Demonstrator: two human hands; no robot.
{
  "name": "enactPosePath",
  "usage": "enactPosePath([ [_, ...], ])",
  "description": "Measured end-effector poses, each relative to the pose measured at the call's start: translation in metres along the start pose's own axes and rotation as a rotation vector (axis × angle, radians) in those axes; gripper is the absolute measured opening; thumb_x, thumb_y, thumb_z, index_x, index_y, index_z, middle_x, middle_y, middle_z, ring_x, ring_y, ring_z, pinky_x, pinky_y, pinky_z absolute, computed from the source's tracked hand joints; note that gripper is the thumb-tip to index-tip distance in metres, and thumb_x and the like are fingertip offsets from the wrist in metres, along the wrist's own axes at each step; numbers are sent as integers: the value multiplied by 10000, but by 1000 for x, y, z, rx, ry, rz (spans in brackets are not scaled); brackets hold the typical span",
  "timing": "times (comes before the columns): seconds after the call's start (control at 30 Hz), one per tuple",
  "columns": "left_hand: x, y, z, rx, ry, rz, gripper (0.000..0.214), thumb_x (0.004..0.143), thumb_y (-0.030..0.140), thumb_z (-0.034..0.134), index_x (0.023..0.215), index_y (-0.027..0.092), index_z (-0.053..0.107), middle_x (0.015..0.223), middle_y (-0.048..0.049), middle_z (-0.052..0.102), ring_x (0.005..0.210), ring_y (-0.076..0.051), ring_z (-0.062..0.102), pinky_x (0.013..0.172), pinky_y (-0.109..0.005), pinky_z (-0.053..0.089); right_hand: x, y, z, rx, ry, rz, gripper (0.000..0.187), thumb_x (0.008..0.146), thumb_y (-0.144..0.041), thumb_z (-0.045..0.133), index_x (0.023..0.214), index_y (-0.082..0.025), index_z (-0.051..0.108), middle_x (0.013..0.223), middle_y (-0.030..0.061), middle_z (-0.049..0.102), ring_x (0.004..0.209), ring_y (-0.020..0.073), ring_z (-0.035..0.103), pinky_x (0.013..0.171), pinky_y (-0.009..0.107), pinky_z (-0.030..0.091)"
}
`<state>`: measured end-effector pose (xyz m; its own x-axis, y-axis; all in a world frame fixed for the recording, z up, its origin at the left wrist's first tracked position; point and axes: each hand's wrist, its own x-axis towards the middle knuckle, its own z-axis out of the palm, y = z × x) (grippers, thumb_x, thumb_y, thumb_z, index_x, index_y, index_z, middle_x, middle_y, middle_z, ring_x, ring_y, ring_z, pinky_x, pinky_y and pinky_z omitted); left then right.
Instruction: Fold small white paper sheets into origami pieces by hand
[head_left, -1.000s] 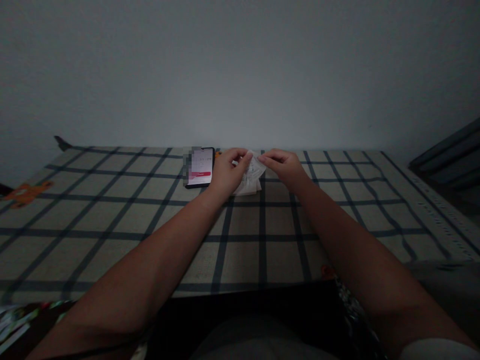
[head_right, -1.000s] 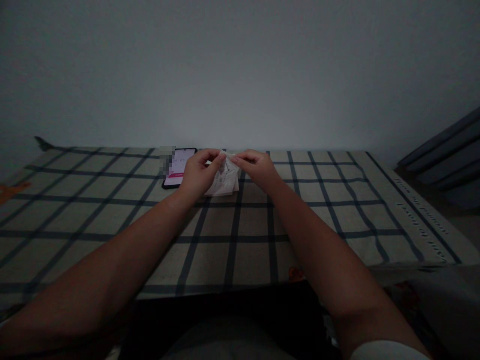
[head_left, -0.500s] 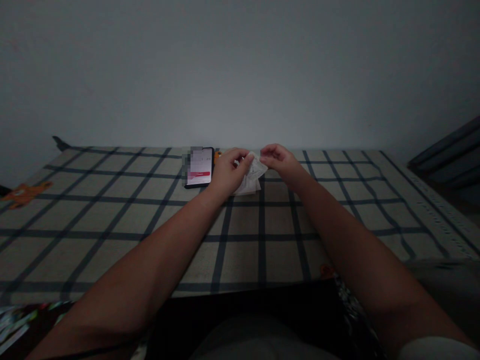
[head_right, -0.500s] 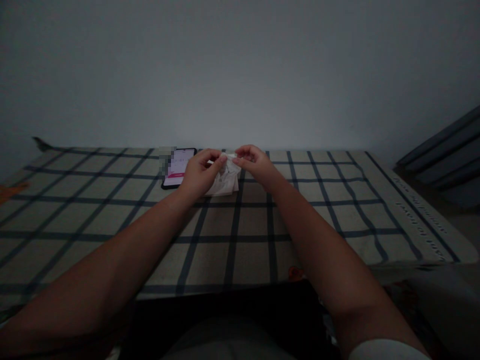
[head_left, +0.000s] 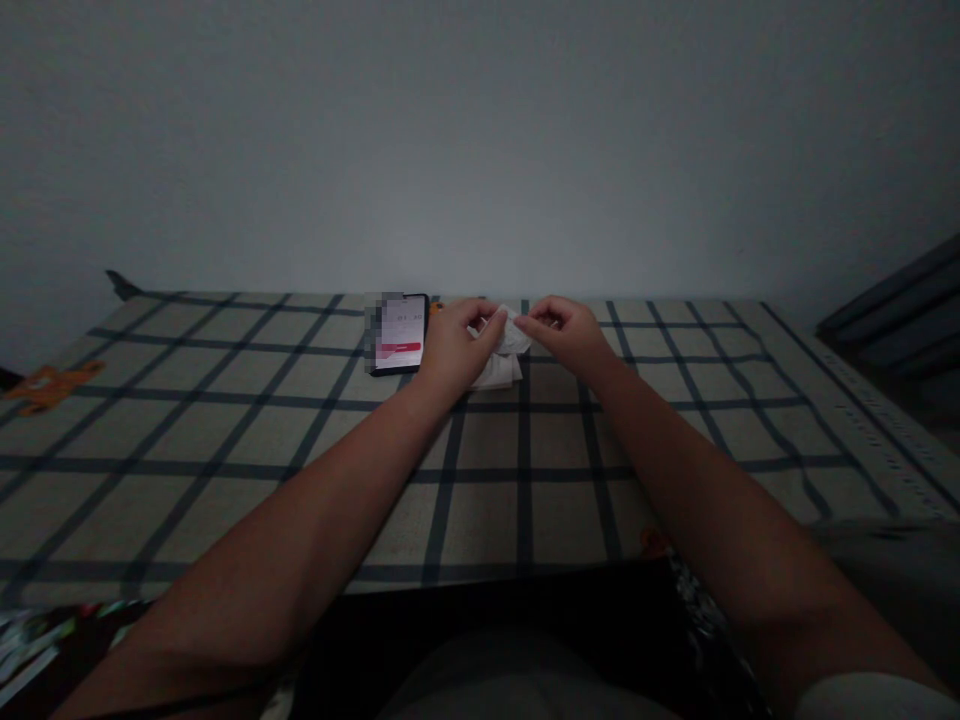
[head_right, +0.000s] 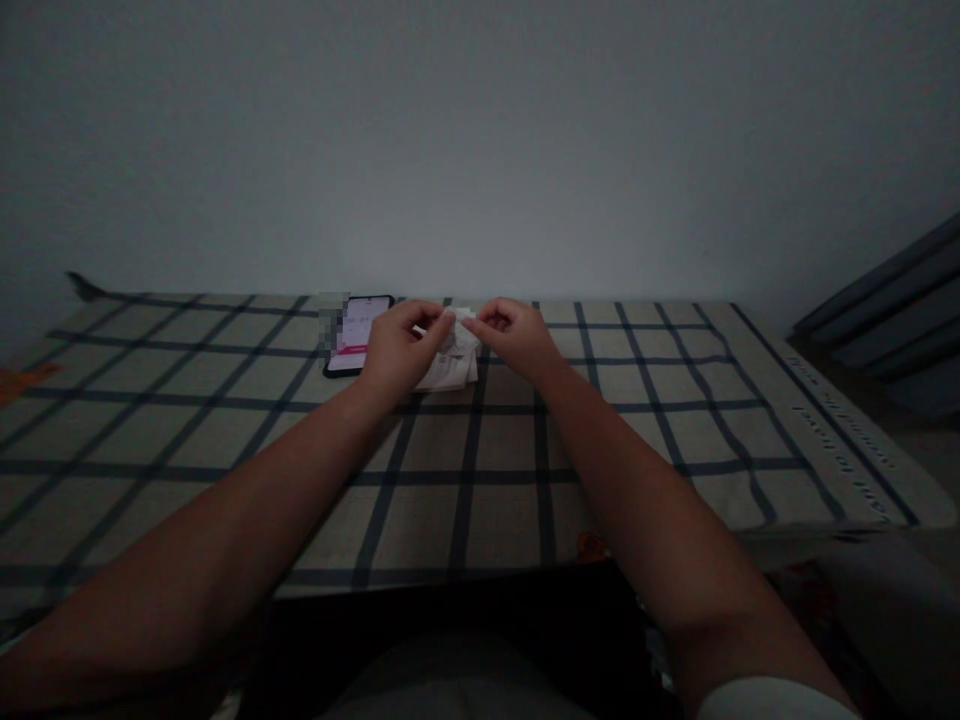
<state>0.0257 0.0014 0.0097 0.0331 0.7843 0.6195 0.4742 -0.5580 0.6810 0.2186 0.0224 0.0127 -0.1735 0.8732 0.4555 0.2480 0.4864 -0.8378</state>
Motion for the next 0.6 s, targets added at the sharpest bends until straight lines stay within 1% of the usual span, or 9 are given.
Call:
enactPosePath([
  [0.07, -1, 1, 0, 31, -3, 27, 194, 917, 362, 672, 826, 204, 736, 808, -36, 725, 774, -180, 643, 743, -309, 506, -1, -1, 1, -68, -19, -28, 365, 767, -533, 804, 734, -198, 665, 629, -32, 558, 583, 116, 429, 572, 295, 355],
  [0.17, -2, 2, 0, 57, -4, 54, 192, 911, 359, 678, 812, 206, 738, 783, -32, 707, 768, -179, 640, 735, -304, 507, -2, -1, 4, -103, 4, -78, 331, 796, -505, 784, 751, -197, 674, 645, -30, 552, 601, 122, 435, 601, 303, 371],
  [0.23, -2, 2, 1, 38, 5, 48, 201, 908, 369, 684, 812, 204, 746, 773, -31, 711, 747, -175, 642, 727, -304, 512, -3, 0, 6, -100, 21, -99, 318, 809, -499, 779, 764, -202, 673, 655, -27, 555, 618, 129, 444, 615, 304, 383],
  [0.37, -2, 1, 3, -30, 19, -32, 176, 875, 359, 712, 815, 203, 767, 784, -34, 752, 726, -174, 667, 735, -312, 538, -4, 2, 7, -106, 30, -118, 286, 829, -480, 772, 798, -216, 665, 670, -25, 562, 628, 138, 456, 625, 307, 399],
  [0.47, -2, 1, 5, -95, 12, -111, 172, 854, 357, 727, 809, 201, 781, 791, -41, 778, 725, -181, 691, 732, -315, 554, -5, 1, 7, -146, 57, -189, 223, 849, -417, 754, 807, -222, 655, 700, -16, 576, 653, 150, 484, 658, 319, 417],
  [0.6, -2, 1, 6, -145, 23, -157, 171, 839, 358, 742, 799, 200, 792, 795, -43, 797, 733, -192, 711, 724, -321, 559, -7, -3, 5, -237, 47, -295, 184, 872, -324, 702, 756, -233, 592, 750, 5, 594, 691, 165, 508, 682, 331, 422],
])
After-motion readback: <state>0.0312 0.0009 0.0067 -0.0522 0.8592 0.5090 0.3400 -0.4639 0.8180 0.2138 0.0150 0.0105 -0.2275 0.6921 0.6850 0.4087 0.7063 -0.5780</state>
